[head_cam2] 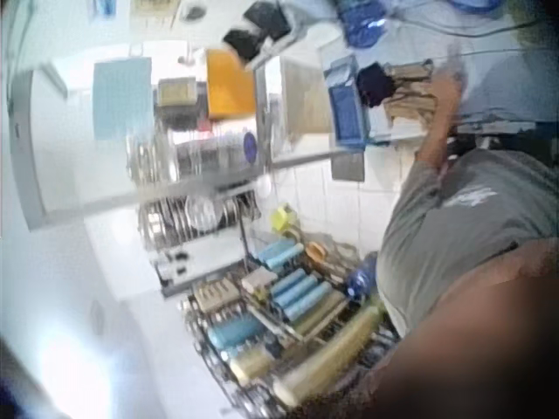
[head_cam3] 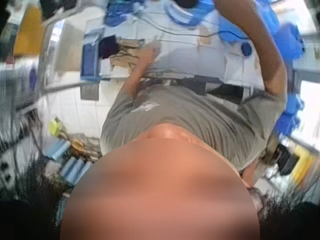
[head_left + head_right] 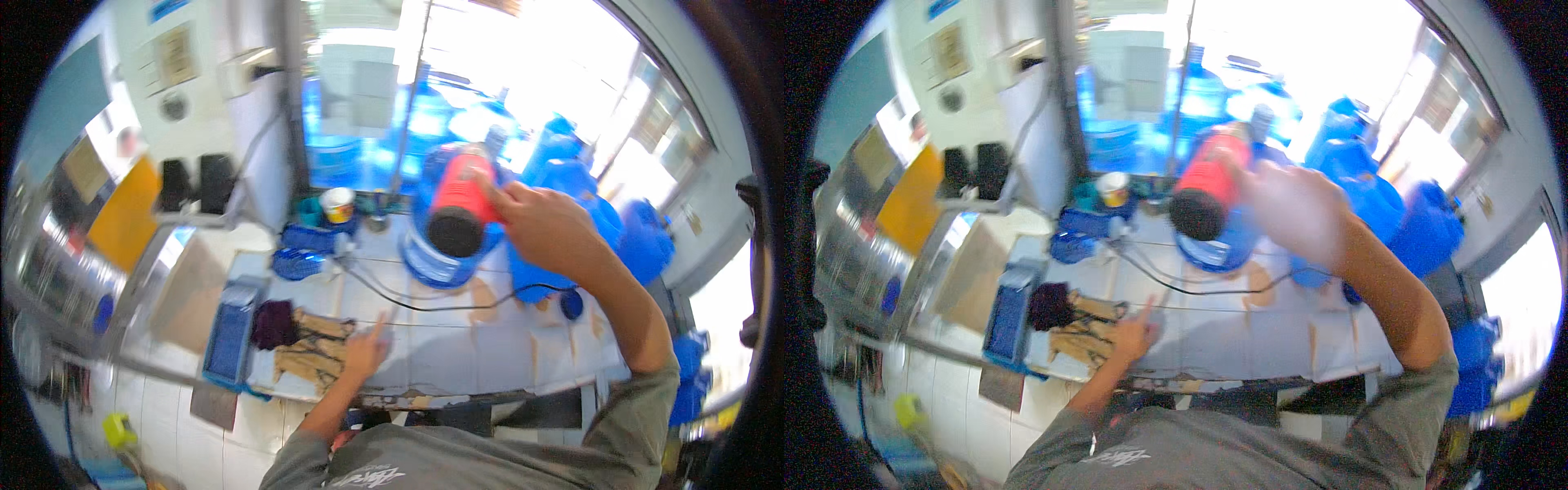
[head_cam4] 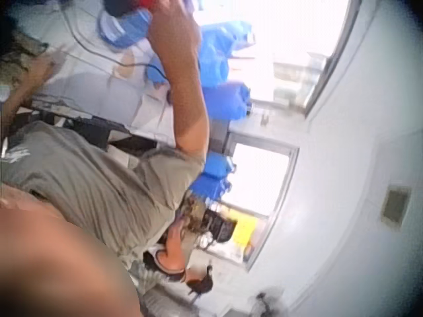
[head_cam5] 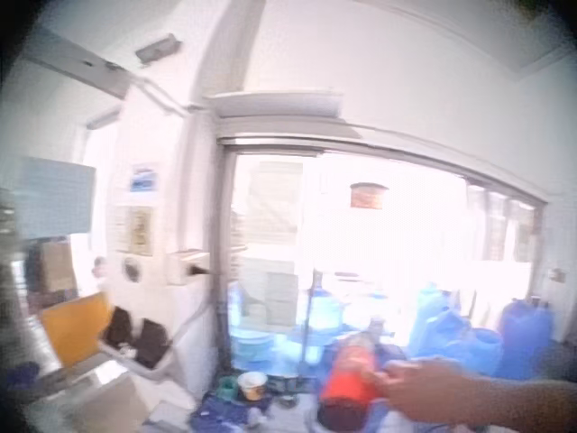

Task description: The person fills several large blue water containers from a dispenser, caps them, and moves them aside. They also wipe the tiled floor with a cloth to remove spilled water.

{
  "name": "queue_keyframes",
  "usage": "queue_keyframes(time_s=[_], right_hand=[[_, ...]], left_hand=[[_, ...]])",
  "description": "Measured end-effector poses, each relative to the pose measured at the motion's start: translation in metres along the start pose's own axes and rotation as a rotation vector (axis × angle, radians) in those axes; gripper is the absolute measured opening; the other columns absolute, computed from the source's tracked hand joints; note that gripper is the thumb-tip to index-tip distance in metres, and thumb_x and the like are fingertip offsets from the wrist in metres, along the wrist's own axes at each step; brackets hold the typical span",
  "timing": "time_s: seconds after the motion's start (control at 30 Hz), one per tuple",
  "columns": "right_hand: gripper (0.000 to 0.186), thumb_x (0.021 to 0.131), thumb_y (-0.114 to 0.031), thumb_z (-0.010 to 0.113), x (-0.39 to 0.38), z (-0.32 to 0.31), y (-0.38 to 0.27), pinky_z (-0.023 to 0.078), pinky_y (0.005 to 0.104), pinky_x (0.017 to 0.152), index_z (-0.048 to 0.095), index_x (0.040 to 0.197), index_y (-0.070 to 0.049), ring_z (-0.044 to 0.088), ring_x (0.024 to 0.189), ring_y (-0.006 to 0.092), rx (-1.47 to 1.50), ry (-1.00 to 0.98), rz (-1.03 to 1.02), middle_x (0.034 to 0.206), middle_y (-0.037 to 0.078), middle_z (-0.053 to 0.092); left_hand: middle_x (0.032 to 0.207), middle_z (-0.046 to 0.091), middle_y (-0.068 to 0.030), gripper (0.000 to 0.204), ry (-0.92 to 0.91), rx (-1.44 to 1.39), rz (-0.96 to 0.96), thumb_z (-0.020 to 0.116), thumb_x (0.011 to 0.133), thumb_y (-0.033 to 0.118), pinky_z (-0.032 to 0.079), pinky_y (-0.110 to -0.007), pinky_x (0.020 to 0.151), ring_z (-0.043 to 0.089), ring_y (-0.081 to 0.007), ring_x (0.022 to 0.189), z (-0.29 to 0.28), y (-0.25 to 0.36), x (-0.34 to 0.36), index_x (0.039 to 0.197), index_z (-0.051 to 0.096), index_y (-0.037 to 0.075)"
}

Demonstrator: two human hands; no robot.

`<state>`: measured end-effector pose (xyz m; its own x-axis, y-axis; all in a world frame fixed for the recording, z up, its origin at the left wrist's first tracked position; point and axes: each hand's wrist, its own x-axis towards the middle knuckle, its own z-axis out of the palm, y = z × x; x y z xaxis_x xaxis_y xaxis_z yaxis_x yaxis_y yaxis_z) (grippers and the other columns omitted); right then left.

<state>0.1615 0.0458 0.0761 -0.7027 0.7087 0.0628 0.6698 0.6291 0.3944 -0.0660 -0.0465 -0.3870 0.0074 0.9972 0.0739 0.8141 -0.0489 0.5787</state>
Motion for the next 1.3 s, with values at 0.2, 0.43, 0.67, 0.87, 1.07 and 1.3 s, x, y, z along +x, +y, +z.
queue_keyframes(time_s=[0.2,0.43,0.67,0.87,1.07,1.3], right_hand=[[0.066,0.09,-0.011,0.063,-0.066,0.002,-0.025,0.054,0.0476,0.094,0.043,0.153,-0.007,0.067,0.105,0.0455,0.391,0.35,0.068,0.131,0.026,0.062],[0.051,0.105,-0.03,0.057,-0.248,0.054,-0.026,0.056,0.0438,0.087,0.044,0.149,-0.007,0.067,0.104,0.0325,1.43,0.406,0.72,0.134,0.02,0.059],[0.062,0.106,-0.039,0.055,-0.273,0.084,-0.064,0.061,0.0442,0.063,0.031,0.153,-0.008,0.066,0.086,0.0306,2.399,0.639,0.505,0.12,0.017,0.063],[0.065,0.091,-0.025,0.075,-0.206,0.162,-0.09,0.06,0.0349,0.059,0.045,0.143,0.001,0.067,0.089,0.029,2.254,0.585,0.649,0.118,0.021,0.063],[0.065,0.09,-0.027,0.073,-0.132,0.193,-0.163,0.055,0.0441,0.092,0.048,0.143,-0.002,0.067,0.1,0.0287,2.106,-0.111,0.245,0.122,0.017,0.063],[0.071,0.09,-0.015,0.071,-0.03,0.264,-0.37,0.051,0.0426,0.098,0.044,0.156,-0.02,0.055,0.123,0.0355,1.242,0.001,-0.026,0.14,0.019,0.042]], left_hand=[[0.086,0.071,-0.0188,0.08,-0.032,0.066,-0.045,0.064,0.092,0.03,0.057,-0.053,0.072,0.071,-0.0389,0.078,0.024,0.013,0.034,0.162,0.026,0.029],[0.082,0.07,-0.0187,0.048,-0.036,-0.063,0.006,0.064,0.094,0.034,0.055,-0.053,0.073,0.069,-0.0402,0.077,0.046,0.018,0.053,0.141,0.059,0.023],[0.102,0.069,-0.0141,0.027,0.089,-0.043,0.168,0.068,0.093,0.037,0.048,-0.05,0.089,0.065,-0.0349,0.102,0.05,0.01,0.023,0.103,0.072,0.012],[0.12,0.055,-0.0136,0.023,0.013,-0.137,0.327,0.072,0.09,0.033,0.035,-0.05,0.1,0.049,-0.0362,0.118,-0.007,0.019,0.008,0.096,0.069,0.011],[0.105,0.055,-0.0125,0.038,0.326,-0.866,0.454,0.063,0.088,0.037,0.034,-0.055,0.099,0.049,-0.0357,0.106,-0.168,0.009,-0.131,0.072,0.056,0.003],[0.112,0.06,-0.0165,0.049,0.054,0.074,-0.202,0.08,0.067,0.045,0.026,-0.055,0.112,0.045,-0.041,0.127,-0.338,-0.039,-0.248,0.05,0.053,0.007]])
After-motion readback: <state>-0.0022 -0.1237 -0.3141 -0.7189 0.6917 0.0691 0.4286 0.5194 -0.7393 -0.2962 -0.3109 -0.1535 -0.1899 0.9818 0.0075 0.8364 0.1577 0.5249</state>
